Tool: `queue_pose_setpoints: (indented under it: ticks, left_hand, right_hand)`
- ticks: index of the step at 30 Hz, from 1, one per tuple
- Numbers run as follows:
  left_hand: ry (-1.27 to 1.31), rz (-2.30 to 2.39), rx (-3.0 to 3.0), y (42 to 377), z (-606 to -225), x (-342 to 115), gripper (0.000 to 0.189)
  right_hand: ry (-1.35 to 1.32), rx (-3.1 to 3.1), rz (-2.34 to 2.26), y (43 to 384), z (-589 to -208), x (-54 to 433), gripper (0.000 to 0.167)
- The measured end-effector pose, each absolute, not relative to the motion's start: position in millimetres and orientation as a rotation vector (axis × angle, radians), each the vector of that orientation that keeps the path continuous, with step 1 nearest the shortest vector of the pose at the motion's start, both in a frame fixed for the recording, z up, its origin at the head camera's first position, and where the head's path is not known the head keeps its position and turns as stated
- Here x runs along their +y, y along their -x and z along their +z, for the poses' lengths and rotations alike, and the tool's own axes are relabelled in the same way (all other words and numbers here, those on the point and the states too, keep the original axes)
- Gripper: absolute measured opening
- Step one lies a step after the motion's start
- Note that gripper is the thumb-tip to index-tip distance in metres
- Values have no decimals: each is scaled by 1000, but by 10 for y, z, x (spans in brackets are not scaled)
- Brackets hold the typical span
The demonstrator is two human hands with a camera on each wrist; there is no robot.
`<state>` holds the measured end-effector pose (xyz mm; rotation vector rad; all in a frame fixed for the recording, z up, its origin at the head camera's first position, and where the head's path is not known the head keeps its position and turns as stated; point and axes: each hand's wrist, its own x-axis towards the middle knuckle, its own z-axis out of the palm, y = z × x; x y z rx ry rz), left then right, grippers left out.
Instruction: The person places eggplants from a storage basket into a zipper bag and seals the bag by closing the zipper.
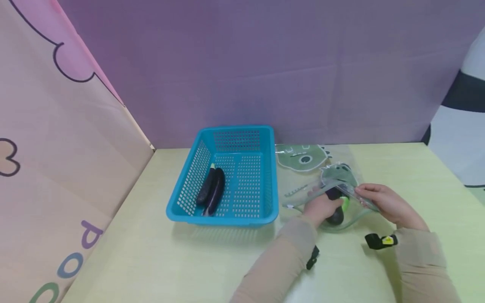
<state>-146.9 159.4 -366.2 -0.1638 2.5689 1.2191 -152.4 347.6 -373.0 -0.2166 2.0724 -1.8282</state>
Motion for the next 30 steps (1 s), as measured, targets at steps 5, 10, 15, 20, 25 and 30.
queue_pose_setpoints:
  ticks: [5,10,15,20,25,30]
  left_hand:
    - [217,1230,2586,1500,-3697,1639,74]
    - [217,1215,2660,1517,-3712,1678,70]
    - [203,1244,2708,1537,-3729,1690,66]
    - [219,1300,2706,1556,-3762,1700,63]
    - [226,1323,2695,1565,-3784,1704,62]
    - [236,1318,2681,1579,-3799,1708,63]
  right_hand:
    - [243,2016,-1876,1528,-3746,3496,31]
    - [249,2036,-1858,1530,-3730,3481,29]
    - [255,2021,-1869,1528,-3728,3486,30]
    - [268,1990,-1922,1531,-3737,3476,31]
    - [272,1976,-1965,1529,-3729,3451,31]
    - [269,1967,-1977,1521,-3715,3436,31]
